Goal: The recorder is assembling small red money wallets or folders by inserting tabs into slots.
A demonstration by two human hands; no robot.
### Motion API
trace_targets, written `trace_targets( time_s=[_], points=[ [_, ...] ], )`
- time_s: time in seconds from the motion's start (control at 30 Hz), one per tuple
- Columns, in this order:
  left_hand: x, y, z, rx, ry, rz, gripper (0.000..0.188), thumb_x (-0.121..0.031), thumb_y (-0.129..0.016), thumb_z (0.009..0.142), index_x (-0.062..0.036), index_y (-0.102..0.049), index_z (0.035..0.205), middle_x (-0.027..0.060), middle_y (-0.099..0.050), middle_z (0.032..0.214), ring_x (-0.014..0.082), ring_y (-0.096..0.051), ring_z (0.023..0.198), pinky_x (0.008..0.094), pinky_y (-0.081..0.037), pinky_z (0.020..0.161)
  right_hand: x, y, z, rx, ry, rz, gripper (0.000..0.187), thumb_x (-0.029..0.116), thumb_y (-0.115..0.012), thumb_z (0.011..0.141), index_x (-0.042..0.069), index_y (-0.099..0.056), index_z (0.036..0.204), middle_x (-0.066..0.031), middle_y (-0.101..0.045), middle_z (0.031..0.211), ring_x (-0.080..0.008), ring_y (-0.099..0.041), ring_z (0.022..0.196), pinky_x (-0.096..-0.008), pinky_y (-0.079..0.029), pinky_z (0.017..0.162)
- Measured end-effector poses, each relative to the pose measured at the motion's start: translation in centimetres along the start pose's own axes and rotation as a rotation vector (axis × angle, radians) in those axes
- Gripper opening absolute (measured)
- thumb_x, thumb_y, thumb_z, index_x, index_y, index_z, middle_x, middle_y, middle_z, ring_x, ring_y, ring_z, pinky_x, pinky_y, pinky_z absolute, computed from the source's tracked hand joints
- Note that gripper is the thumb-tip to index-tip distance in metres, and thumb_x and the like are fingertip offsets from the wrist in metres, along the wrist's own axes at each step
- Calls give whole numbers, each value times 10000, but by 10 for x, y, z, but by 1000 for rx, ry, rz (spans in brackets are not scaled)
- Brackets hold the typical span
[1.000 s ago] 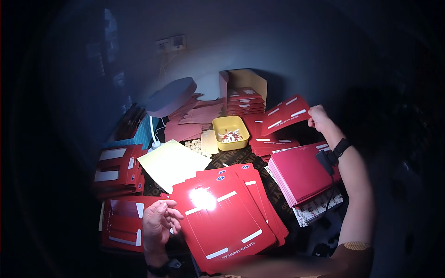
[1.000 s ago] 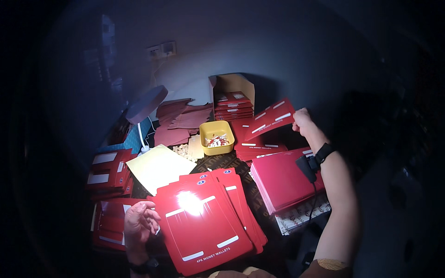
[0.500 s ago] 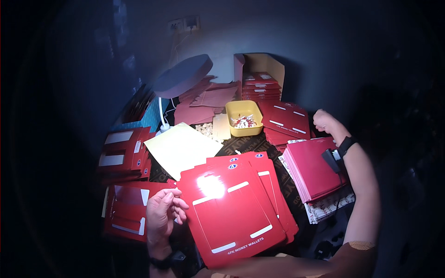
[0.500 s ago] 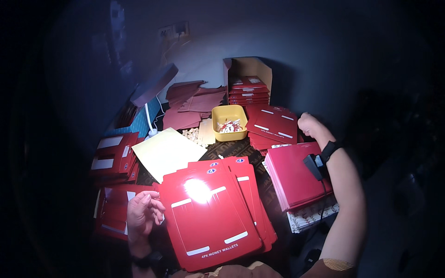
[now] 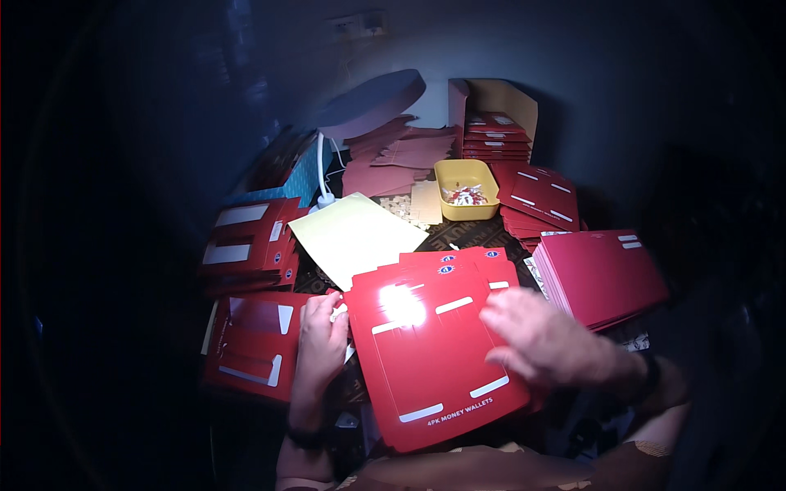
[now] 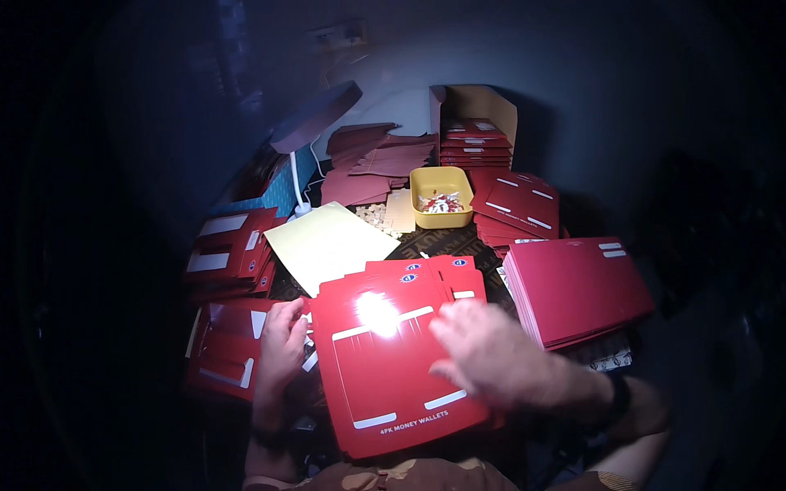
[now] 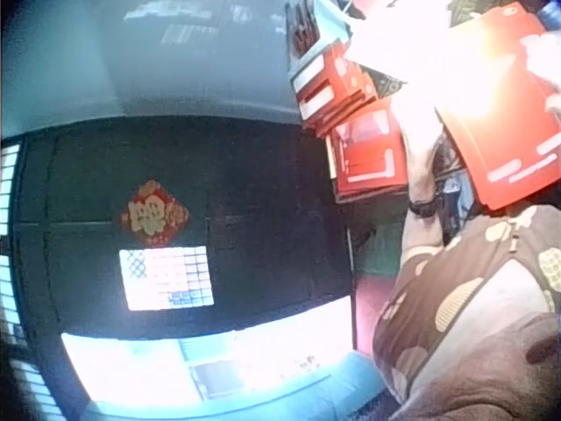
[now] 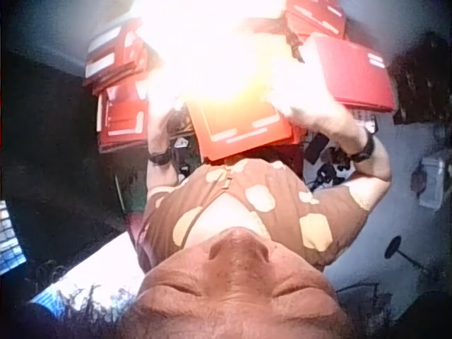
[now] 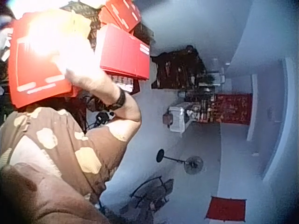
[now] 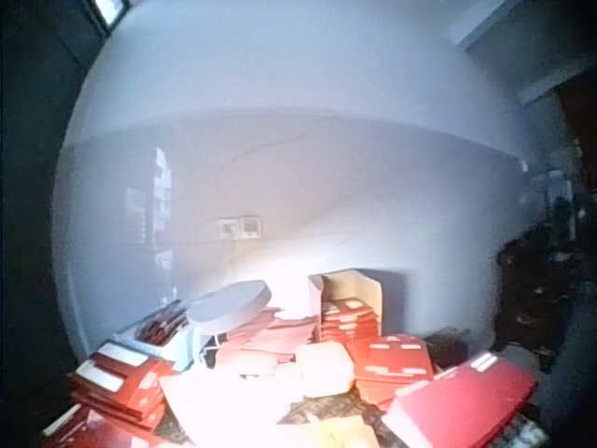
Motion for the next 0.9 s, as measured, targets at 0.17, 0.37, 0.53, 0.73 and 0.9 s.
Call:
trace_targets(
  time_s=[0.17,0.37,0.53,0.73,0.9],
  points=[
    [4,-20,10,126,66,40,360,-95,-479,868,78,-517,1181,221,-538,1025,313,-526,997,383,-425,860,33,-50,-12,20,89,65,566,362,-639,837,-48,-503,1204,-282,-470,1252,-406,-458,1181,-458,-374,1003],
    [23,-23,12,-9,109,-227,340,-51,-514,865,105,-511,1167,136,-586,885,199,-581,787,315,-482,722,32,-71,-15,-72,72,122,552,366,-645,828,-23,-520,1199,-278,-464,1268,-412,-445,1199,-472,-361,1010],
    [33,-31,15,50,261,-366,328,-30,-541,832,97,-522,1134,117,-590,852,171,-592,756,294,-489,687,27,-72,-19,-164,80,174,487,313,-654,820,-15,-546,1162,-271,-482,1251,-398,-453,1202,-464,-368,998],
    [36,-23,13,-23,290,-525,177,33,-548,834,62,-528,1007,77,-595,854,90,-568,725,238,-472,620,27,-68,-21,-188,113,213,433,276,-674,805,-4,-582,1122,-247,-510,1235,-386,-463,1201,-458,-371,993],
    [10,-15,13,-14,368,-967,151,28,-492,883,0,-455,1026,77,-591,839,104,-602,742,223,-500,636,18,-62,-29,-298,114,265,412,201,-691,788,-2,-583,1131,-238,-524,1225,-380,-485,1187,-452,-402,963]
  ],
)
Point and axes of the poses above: each hand's wrist, its own z-axis towards the middle knuckle, its own y-axis out of the back of the hand, x = y × z, the point moved 7 cm from there along z, towards the middle knuckle
